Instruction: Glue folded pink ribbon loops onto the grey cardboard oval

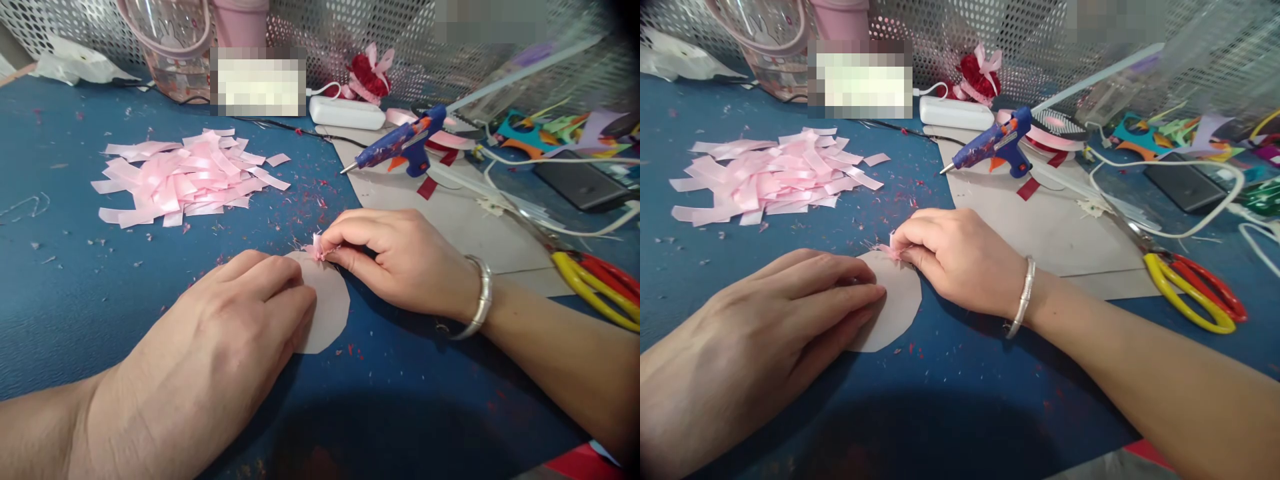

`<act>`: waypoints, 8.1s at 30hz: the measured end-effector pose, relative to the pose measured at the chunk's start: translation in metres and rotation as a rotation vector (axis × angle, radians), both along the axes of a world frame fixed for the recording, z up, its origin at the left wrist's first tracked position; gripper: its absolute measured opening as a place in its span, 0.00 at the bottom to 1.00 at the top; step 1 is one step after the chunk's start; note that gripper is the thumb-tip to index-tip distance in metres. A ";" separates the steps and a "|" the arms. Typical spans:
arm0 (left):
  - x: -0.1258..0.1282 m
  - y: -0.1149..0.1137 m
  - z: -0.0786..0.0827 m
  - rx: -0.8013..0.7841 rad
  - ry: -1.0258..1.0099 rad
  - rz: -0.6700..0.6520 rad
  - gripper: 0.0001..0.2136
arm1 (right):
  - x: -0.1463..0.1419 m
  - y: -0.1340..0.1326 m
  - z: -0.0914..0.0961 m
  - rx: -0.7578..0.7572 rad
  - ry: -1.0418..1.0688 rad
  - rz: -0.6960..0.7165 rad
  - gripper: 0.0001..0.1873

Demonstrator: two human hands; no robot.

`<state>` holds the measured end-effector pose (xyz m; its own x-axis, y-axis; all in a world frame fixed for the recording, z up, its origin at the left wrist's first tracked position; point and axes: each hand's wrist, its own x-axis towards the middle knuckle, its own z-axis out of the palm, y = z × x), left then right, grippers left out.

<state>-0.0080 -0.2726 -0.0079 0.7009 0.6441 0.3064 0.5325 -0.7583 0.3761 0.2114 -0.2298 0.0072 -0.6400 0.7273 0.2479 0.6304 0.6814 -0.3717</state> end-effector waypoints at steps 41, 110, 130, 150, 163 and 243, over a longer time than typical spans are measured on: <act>-0.002 0.006 0.003 -0.260 -0.112 0.374 0.17 | 0.004 -0.010 0.007 -0.221 -0.042 -0.172 0.13; 0.011 -0.007 0.016 -0.890 -0.829 0.250 0.06 | -0.016 -0.049 0.020 0.340 0.271 -0.166 0.06; 0.009 -0.010 0.021 -0.762 -0.750 0.224 0.06 | -0.013 -0.059 0.026 0.511 0.021 -0.135 0.08; 0.011 -0.004 0.020 -0.768 -0.810 0.329 0.07 | -0.010 -0.048 0.018 0.316 0.226 -0.148 0.20; 0.010 -0.009 0.020 -0.678 -0.819 0.252 0.03 | -0.016 -0.044 0.012 0.289 0.507 0.034 0.08; 0.006 -0.012 0.022 -0.523 -0.668 0.400 0.04 | -0.029 -0.049 0.005 -0.132 0.648 -0.162 0.08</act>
<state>-0.0018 -0.2850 0.0139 0.1809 0.9689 0.1686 0.2677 -0.2134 0.9396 0.1822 -0.2785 0.0126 -0.2723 0.8520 0.4472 0.3428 0.5202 -0.7822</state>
